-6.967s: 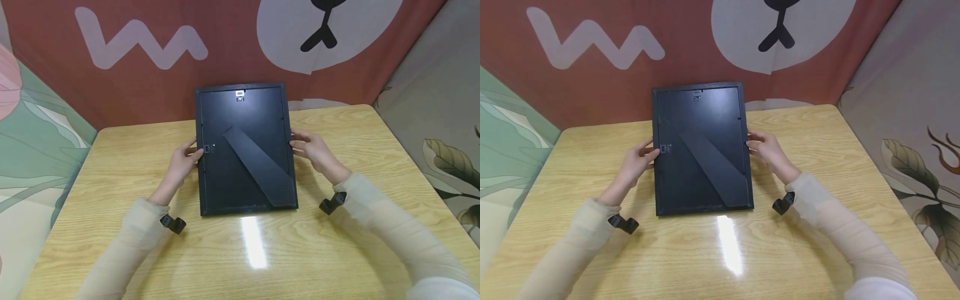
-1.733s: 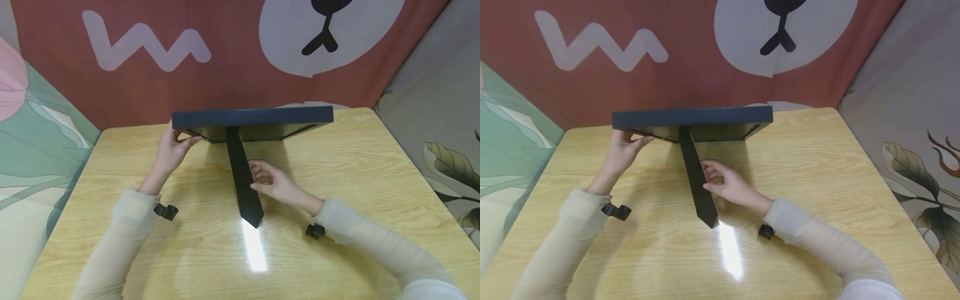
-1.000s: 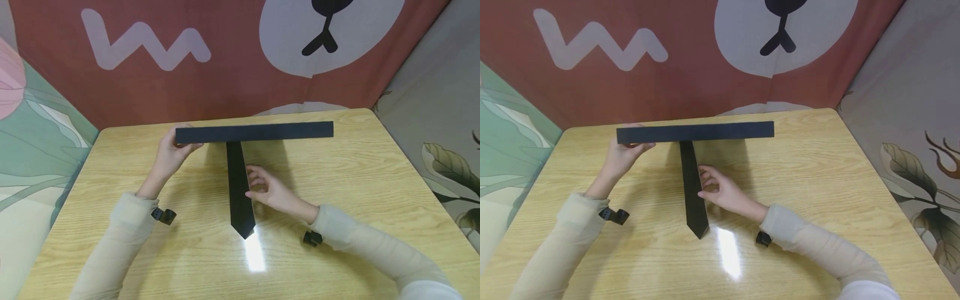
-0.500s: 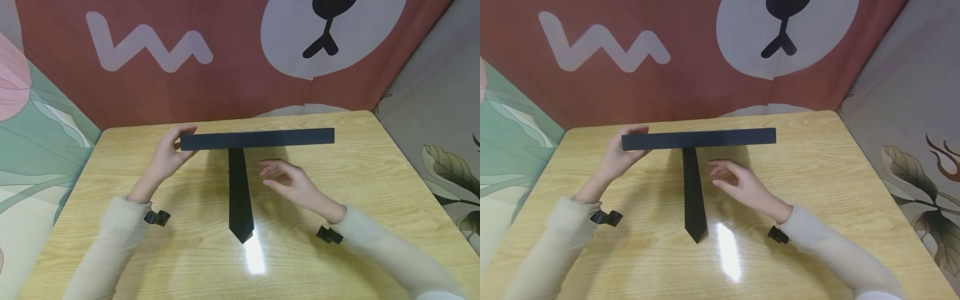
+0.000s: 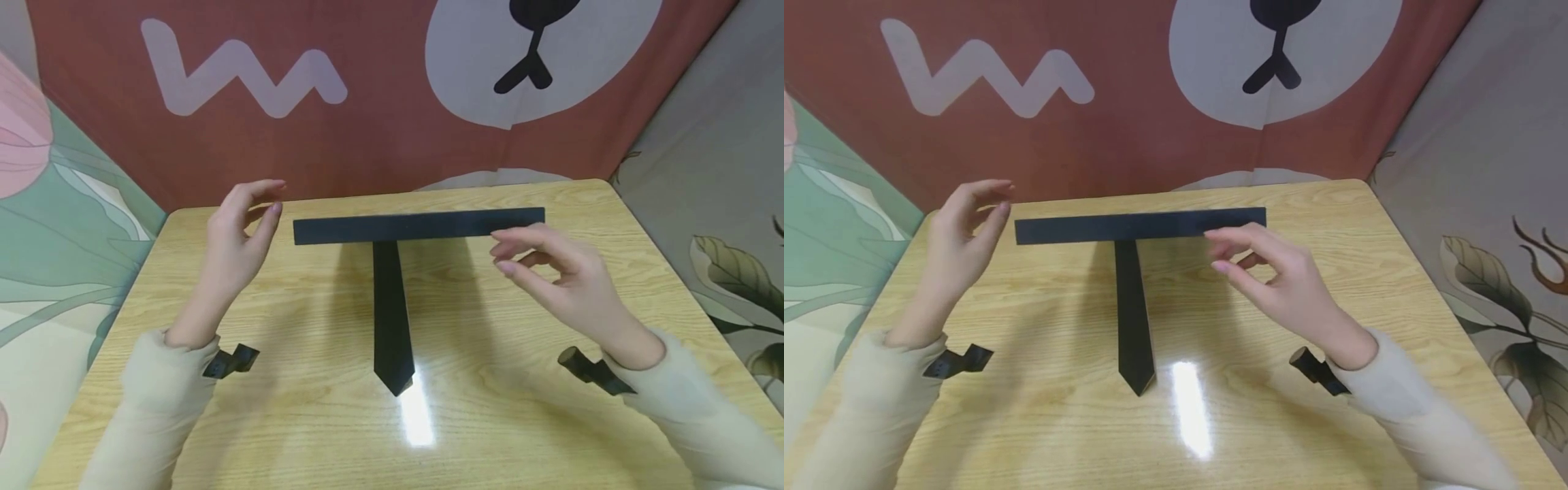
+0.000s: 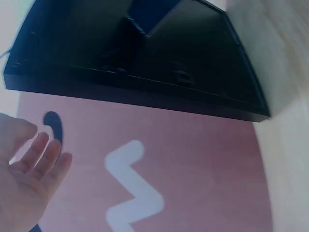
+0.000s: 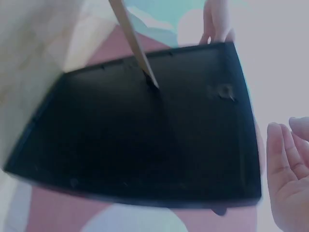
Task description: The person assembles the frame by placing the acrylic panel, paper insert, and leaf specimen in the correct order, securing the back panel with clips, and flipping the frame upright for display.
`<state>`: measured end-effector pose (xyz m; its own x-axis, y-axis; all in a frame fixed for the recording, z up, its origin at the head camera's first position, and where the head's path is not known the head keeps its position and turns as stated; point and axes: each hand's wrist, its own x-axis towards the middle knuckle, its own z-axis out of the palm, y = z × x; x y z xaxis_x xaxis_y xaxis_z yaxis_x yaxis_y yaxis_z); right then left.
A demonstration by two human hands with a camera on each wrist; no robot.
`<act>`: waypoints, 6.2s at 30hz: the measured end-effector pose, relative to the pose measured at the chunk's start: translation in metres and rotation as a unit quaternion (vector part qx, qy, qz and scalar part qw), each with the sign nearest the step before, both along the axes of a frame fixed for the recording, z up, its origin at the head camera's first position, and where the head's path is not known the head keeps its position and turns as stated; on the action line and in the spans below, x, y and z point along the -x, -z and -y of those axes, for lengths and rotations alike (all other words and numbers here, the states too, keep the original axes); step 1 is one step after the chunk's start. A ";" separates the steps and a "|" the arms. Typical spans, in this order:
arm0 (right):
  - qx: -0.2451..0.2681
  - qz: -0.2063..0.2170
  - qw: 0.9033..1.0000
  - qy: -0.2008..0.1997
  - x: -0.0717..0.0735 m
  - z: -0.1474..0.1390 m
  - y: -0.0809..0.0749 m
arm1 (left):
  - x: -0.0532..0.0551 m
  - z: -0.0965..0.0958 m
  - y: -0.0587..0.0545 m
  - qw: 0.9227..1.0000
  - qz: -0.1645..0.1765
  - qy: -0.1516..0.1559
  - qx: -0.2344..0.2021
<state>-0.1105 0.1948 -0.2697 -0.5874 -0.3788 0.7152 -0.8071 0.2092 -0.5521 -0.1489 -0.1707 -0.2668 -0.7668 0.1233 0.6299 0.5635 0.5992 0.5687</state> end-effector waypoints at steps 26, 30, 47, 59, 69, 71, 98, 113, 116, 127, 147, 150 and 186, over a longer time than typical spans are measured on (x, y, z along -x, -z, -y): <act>-0.079 0.097 0.986 0.111 0.035 -0.035 0.000 | -0.029 -0.044 -0.021 0.945 -0.246 0.097 0.192; -0.103 0.121 0.979 0.128 0.041 -0.036 0.006 | -0.029 -0.049 -0.018 0.934 -0.265 0.100 0.216; -0.089 0.135 0.984 0.080 0.053 -0.036 0.017 | -0.024 -0.049 -0.011 0.896 -0.307 0.069 0.314; -0.121 0.096 0.986 0.067 0.042 -0.032 0.016 | -0.018 -0.039 -0.011 0.884 -0.296 0.047 0.360; -0.111 0.062 0.992 0.006 0.034 -0.017 0.021 | -0.007 -0.025 -0.010 0.893 -0.258 0.026 0.366; -0.111 0.059 0.992 -0.002 0.033 -0.014 0.022 | -0.004 -0.022 -0.008 0.900 -0.251 0.025 0.356; -0.180 0.075 0.981 -0.022 0.039 -0.002 0.035 | 0.000 -0.017 -0.008 0.929 -0.216 0.021 0.298; -0.232 0.202 0.952 0.002 0.057 -0.009 0.047 | -0.027 -0.073 -0.008 0.891 -0.317 0.133 0.298; -0.229 0.199 0.953 0.000 0.059 -0.009 0.049 | -0.027 -0.072 -0.008 0.881 -0.325 0.126 0.322; -0.214 0.162 0.963 -0.023 0.058 -0.010 0.053 | -0.027 -0.067 -0.010 0.875 -0.327 0.129 0.334; -0.214 0.146 0.962 -0.090 0.040 0.009 0.058 | -0.003 -0.031 -0.010 0.886 -0.298 0.115 0.336; -0.212 0.161 0.958 -0.104 0.039 0.013 0.058 | -0.001 -0.027 -0.010 0.887 -0.293 0.111 0.340; -0.232 0.311 0.918 -0.079 0.041 0.020 0.067 | -0.006 -0.020 -0.002 0.919 -0.232 0.139 0.286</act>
